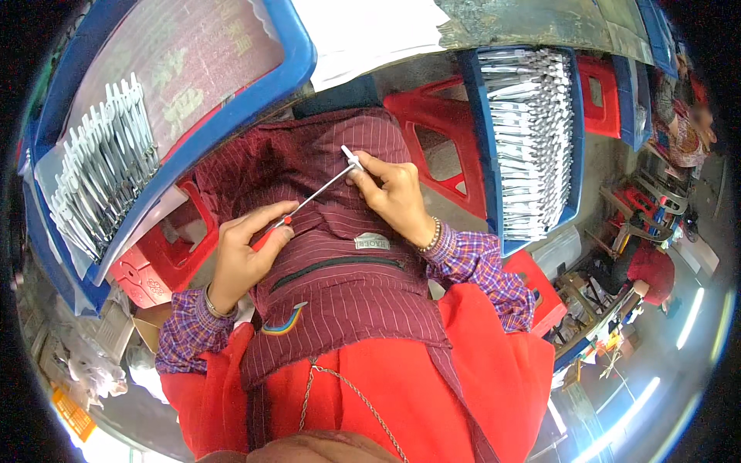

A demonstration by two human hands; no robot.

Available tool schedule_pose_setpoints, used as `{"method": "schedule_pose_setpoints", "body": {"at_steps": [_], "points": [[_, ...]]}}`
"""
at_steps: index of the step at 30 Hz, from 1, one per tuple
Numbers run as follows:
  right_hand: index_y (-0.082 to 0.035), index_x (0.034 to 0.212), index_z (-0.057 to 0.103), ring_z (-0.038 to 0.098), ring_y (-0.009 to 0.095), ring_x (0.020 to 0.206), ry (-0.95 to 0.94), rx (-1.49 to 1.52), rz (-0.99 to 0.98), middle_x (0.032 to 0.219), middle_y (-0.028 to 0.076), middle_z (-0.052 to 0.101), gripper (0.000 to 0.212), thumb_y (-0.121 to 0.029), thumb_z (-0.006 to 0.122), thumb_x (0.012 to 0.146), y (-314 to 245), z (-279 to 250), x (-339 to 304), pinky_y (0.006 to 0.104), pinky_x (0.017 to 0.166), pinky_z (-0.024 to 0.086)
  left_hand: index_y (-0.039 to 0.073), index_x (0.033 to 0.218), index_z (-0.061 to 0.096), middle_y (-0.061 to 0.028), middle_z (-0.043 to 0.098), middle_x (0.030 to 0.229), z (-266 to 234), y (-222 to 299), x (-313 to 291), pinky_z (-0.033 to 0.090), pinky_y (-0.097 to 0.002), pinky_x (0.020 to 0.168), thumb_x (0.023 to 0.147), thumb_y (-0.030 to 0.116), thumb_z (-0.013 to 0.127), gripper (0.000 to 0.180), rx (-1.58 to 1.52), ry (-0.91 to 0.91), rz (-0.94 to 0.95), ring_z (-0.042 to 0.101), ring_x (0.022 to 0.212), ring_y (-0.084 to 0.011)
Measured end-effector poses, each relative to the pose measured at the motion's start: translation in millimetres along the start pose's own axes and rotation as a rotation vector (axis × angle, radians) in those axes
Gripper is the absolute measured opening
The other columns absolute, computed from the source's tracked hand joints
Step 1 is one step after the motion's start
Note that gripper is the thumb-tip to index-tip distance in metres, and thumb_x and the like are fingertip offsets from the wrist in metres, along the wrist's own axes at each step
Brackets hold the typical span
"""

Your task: Assembling small plastic components by inserting metal rods and trimming them with snips.

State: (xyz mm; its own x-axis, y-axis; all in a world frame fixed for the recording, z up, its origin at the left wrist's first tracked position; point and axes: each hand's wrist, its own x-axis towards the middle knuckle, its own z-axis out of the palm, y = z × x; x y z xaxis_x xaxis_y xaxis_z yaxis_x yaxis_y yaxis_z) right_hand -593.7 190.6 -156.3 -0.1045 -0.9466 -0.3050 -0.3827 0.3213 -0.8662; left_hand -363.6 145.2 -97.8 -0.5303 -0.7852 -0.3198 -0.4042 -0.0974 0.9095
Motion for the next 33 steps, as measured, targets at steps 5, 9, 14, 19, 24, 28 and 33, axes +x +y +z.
{"method": "schedule_pose_setpoints", "body": {"at_steps": [5, 9, 14, 19, 24, 28, 33], "points": [[0.002, 0.111, 0.062, 0.062, 0.007, 0.057, -0.004, -0.014, -0.013, 0.074, 0.008, 0.069, 0.027, -0.007, 0.060, 0.085, 1, 0, 0, 0.0207, 0.051, 0.049, -0.001, 0.105, 0.064, -0.0151, 0.067, 0.095, -1, 1, 2, 0.049, -0.0291, 0.076, 0.077, 0.005, 0.064, 0.029, -0.026, -0.021, -0.071, 0.066, 0.085, -0.0195], [0.002, 0.110, 0.062, 0.062, 0.008, 0.056, 0.012, -0.071, -0.046, 0.072, 0.008, 0.069, 0.026, -0.006, 0.060, 0.085, 1, 4, 0, 0.0210, 0.051, 0.049, -0.001, 0.108, 0.062, -0.0122, 0.067, 0.095, 1, -9, -2, 0.049, -0.0251, 0.072, 0.082, 0.006, 0.062, 0.027, -0.140, -0.037, -0.158, 0.063, 0.079, -0.0148], [0.002, 0.101, 0.064, 0.065, 0.024, 0.055, 0.078, -0.112, -0.092, 0.065, 0.017, 0.062, 0.022, -0.007, 0.064, 0.081, 5, 9, -1, 0.0293, 0.047, 0.046, 0.000, 0.116, 0.057, -0.0095, 0.064, 0.087, -14, -1, 7, 0.039, -0.0143, 0.048, 0.090, 0.013, 0.056, 0.029, -0.667, -0.187, -0.655, 0.050, 0.057, -0.0045], [0.007, 0.101, 0.063, 0.051, 0.008, 0.044, 0.134, -0.234, -0.225, 0.055, 0.013, 0.055, 0.023, 0.001, 0.065, 0.079, 2, 13, 0, 0.0237, 0.042, 0.039, 0.002, 0.121, 0.052, -0.0064, 0.060, 0.080, -24, 5, 17, 0.026, -0.0152, 0.036, 0.094, 0.020, 0.048, 0.033, -1.033, -0.304, -1.012, 0.035, 0.044, -0.0029], [0.007, 0.099, 0.063, 0.050, 0.017, 0.043, 0.150, -0.217, -0.227, 0.054, 0.015, 0.049, 0.022, 0.001, 0.065, 0.078, 0, 15, 0, 0.0292, 0.040, 0.037, 0.002, 0.121, 0.054, -0.0044, 0.061, 0.075, -17, 9, 18, 0.026, -0.0165, 0.036, 0.090, 0.015, 0.054, 0.033, -0.692, -0.242, -0.905, 0.037, 0.044, -0.0017], [0.006, 0.098, 0.061, 0.058, 0.028, 0.047, 0.140, -0.249, -0.241, 0.057, 0.018, 0.053, 0.022, 0.001, 0.064, 0.077, 0, 15, 1, 0.0342, 0.042, 0.041, 0.001, 0.112, 0.062, -0.0042, 0.064, 0.071, 0, -8, 4, 0.040, -0.0201, 0.046, 0.085, 0.011, 0.059, 0.028, -0.420, -0.123, -0.574, 0.050, 0.054, -0.0028], [0.006, 0.098, 0.061, 0.059, 0.029, 0.049, 0.138, -0.266, -0.246, 0.057, 0.018, 0.054, 0.022, 0.001, 0.064, 0.077, 4, 16, 0, 0.0355, 0.043, 0.042, -0.002, 0.111, 0.062, -0.0066, 0.066, 0.077, -1, -3, 4, 0.049, -0.0229, 0.060, 0.084, 0.003, 0.058, 0.028, -0.044, -0.093, -0.309, 0.061, 0.064, -0.0087]]}}
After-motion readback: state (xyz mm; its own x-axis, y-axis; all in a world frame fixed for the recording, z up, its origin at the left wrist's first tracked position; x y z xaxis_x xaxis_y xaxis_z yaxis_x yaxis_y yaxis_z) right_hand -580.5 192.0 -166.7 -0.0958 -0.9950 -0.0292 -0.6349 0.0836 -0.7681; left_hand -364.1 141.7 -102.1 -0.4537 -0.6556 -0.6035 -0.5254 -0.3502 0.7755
